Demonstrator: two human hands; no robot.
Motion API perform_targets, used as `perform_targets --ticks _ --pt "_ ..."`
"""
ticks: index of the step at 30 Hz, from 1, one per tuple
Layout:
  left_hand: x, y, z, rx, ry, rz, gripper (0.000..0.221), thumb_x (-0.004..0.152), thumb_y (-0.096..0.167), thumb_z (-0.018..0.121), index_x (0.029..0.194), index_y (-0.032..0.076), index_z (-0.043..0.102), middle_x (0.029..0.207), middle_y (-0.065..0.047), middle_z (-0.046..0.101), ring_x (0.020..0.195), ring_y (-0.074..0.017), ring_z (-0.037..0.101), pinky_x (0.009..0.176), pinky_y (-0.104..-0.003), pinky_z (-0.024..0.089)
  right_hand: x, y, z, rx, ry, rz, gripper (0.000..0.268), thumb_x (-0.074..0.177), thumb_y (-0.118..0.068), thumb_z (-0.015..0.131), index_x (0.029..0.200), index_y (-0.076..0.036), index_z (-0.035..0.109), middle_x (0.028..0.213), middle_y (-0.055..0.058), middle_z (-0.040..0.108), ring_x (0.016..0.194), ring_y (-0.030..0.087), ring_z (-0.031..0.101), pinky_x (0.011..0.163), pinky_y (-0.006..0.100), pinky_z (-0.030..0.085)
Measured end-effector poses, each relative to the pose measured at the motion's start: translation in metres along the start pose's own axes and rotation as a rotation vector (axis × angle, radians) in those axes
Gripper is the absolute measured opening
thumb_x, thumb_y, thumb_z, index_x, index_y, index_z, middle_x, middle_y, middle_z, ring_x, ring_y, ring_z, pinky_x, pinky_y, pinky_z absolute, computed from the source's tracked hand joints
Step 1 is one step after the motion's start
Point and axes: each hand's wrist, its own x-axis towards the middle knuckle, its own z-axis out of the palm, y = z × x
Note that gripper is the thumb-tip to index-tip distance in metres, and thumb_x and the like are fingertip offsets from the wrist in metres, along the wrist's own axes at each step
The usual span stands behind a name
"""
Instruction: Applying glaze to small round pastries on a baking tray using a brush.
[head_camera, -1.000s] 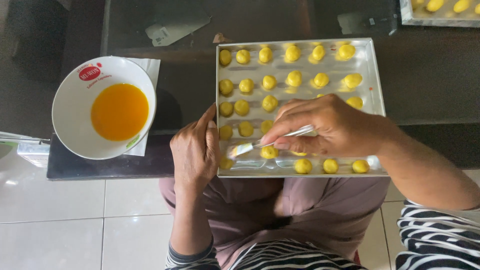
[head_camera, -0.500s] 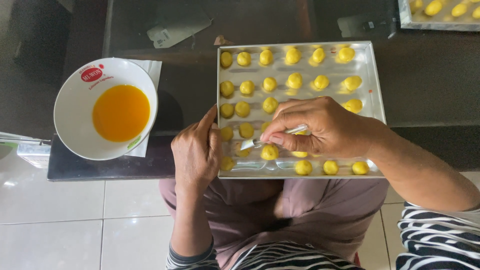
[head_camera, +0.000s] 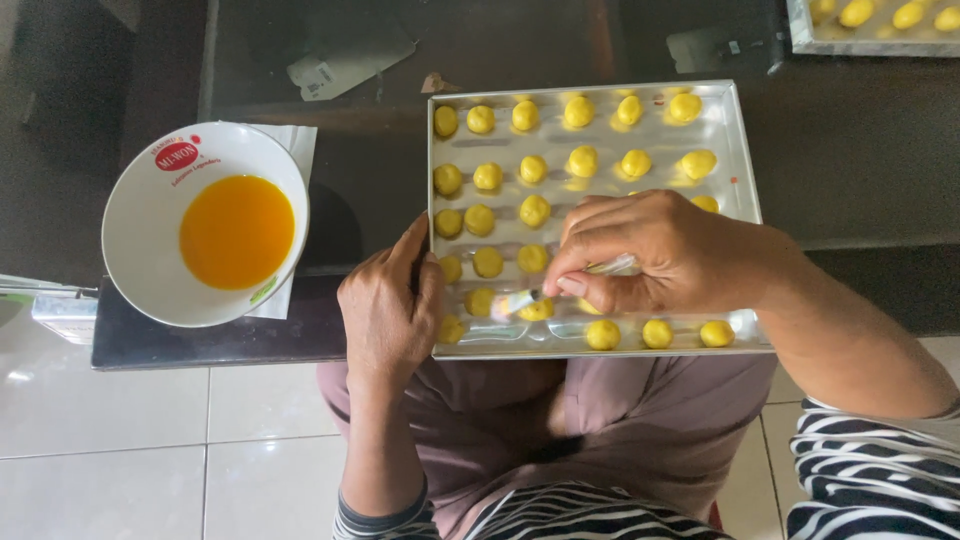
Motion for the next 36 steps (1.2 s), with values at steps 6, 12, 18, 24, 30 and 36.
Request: perform_targets --ticks 6,12,18,24,30,36 --pt "0.000 0.000 0.000 -0.001 -0.013 -0.011 0.040 0.082 0.008 0.057 0.119 -0.005 0.067 0.076 -0.016 0.071 0.055 -0.0261 0.063 0.056 -0.034 0.049 -0.009 -0.002 -0.014 -0.068 0.020 0.058 0.014 0.088 -0.015 0.060 0.085 -0.006 0.070 0.072 0.001 0.069 0.061 0.011 0.059 0.058 0.025 0.049" --pt "0.000 -0.001 0.000 0.013 -0.016 -0.013 0.041 0.083 0.009 0.056 0.120 -0.004 0.068 0.069 -0.015 0.067 0.050 -0.0263 0.058 0.052 -0.035 0.046 -0.005 -0.008 -0.010 0.014 -0.034 0.040 0.022 0.092 -0.023 0.058 0.087 -0.005 0.070 0.077 0.001 0.074 0.064 0.012 0.060 0.058 0.025 0.051" --pt "0.000 0.000 0.000 0.015 -0.005 0.000 0.040 0.082 0.009 0.059 0.119 -0.003 0.068 0.072 -0.014 0.069 0.052 -0.0258 0.061 0.053 -0.034 0.047 -0.015 -0.012 -0.029 -0.147 0.010 0.081 0.013 0.085 -0.011 0.060 0.079 -0.005 0.069 0.072 0.001 0.072 0.060 0.012 0.062 0.054 0.025 0.050" --pt "0.001 0.002 -0.001 0.006 -0.008 -0.004 0.041 0.080 0.008 0.058 0.118 -0.004 0.068 0.074 -0.015 0.070 0.051 -0.0245 0.060 0.052 -0.034 0.046 -0.025 -0.023 -0.044 -0.303 -0.027 0.269 0.013 0.083 -0.016 0.066 0.081 -0.006 0.075 0.079 -0.002 0.078 0.061 0.015 0.067 0.055 0.028 0.055" --pt "0.001 0.000 0.001 0.013 -0.022 -0.039 0.039 0.083 0.009 0.060 0.119 -0.004 0.069 0.063 -0.011 0.064 0.046 -0.0203 0.053 0.048 -0.032 0.042 -0.031 -0.016 -0.047 -0.299 -0.159 0.302 0.023 0.086 -0.028 0.066 0.091 -0.006 0.074 0.085 0.000 0.079 0.062 0.016 0.069 0.057 0.030 0.056" --pt "0.001 0.000 0.000 0.012 -0.030 -0.033 0.040 0.084 0.010 0.059 0.120 -0.005 0.068 0.067 -0.012 0.066 0.047 -0.0218 0.055 0.049 -0.032 0.043 -0.044 -0.025 -0.055 -0.336 -0.115 0.491 0.027 0.081 -0.035 0.069 0.094 -0.012 0.076 0.081 -0.004 0.082 0.052 0.013 0.070 0.051 0.027 0.056"
